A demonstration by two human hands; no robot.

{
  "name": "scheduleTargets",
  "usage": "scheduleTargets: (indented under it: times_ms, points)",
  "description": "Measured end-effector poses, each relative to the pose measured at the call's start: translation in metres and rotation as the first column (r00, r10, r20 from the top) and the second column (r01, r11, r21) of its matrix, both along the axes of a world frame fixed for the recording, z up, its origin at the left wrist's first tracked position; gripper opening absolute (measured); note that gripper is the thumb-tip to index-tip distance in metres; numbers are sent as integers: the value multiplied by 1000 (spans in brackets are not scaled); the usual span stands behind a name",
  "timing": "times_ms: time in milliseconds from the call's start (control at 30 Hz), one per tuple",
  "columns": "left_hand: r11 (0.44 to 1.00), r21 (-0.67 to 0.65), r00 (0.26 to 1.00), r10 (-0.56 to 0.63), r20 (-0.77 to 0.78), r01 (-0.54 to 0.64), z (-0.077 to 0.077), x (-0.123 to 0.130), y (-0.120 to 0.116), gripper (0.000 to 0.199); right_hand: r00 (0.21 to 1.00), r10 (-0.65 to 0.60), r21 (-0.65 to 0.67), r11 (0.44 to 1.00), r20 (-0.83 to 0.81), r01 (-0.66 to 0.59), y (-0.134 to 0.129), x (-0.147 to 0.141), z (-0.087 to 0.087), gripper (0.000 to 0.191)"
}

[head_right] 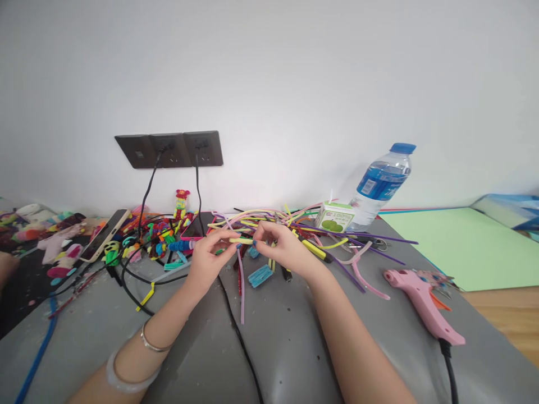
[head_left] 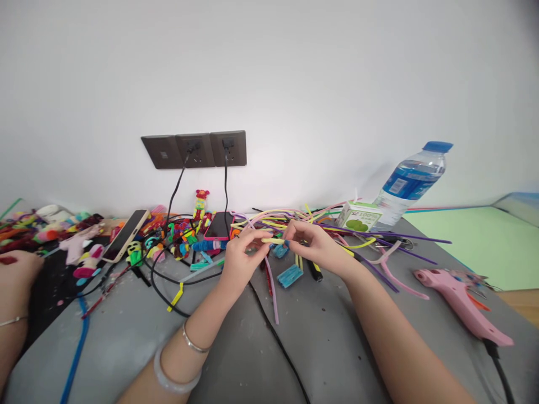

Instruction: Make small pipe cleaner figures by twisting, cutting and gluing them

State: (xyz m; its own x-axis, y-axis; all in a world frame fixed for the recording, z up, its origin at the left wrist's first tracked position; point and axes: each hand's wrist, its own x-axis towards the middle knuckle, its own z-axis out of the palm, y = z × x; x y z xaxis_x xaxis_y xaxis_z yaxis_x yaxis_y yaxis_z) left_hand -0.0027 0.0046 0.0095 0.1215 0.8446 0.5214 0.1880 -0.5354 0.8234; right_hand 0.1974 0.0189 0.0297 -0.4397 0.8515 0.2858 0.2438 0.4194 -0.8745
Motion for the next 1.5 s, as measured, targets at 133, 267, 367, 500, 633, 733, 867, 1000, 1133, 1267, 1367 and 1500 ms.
scheduleTargets:
  times_ms: [133,267,367,500,633,733,867,1000,1133,1267,1367,1500]
  points:
    - [997,70,1000,14,-26,-13,0,0,1,13,999,-26,12,1000,25,25,0,0,1,6]
    - [994,105,999,18,-43,-13,1,-1,1,10,998,-46,3,999,42,46,0,-1,0,6]
    - [997,78,999,12,-38,-9,2,-1,-1,11,996,-67,-21,997,51,68,2,0,-2,6]
    - [1000,-21,1000,20,6,-20,1,0,-1,11,996,-78,-50,996,45,80,3,0,-4,12]
    - [994,-112,996,17,91,-7,-2,1,1,7,998,-67,-98,993,-2,67,3,-1,-3,17]
    - [989,-147,990,13,143,8,-3,1,2,7,998,-38,-121,992,-55,31,3,-3,-1,18]
    - [987,-156,986,2,164,24,-4,1,3,6,996,-22,-152,988,-84,9,2,-5,1,21]
    - [986,-160,984,-6,179,35,-5,0,2,7,995,-16,-193,981,-103,-4,0,-5,3,24]
    - [985,-166,983,-9,186,40,-5,0,2,7,992,-11,-216,976,-128,-17,-1,-4,5,24]
    - [988,-151,985,-9,170,35,-5,0,2,7,991,-36,-216,976,-127,8,0,-4,5,20]
    - [992,-124,990,8,141,9,-5,0,1,7,991,-69,-203,978,-118,44,1,-6,2,16]
    - [998,-67,994,19,108,-12,-3,1,0,7,989,-126,-136,984,-78,114,1,-9,0,14]
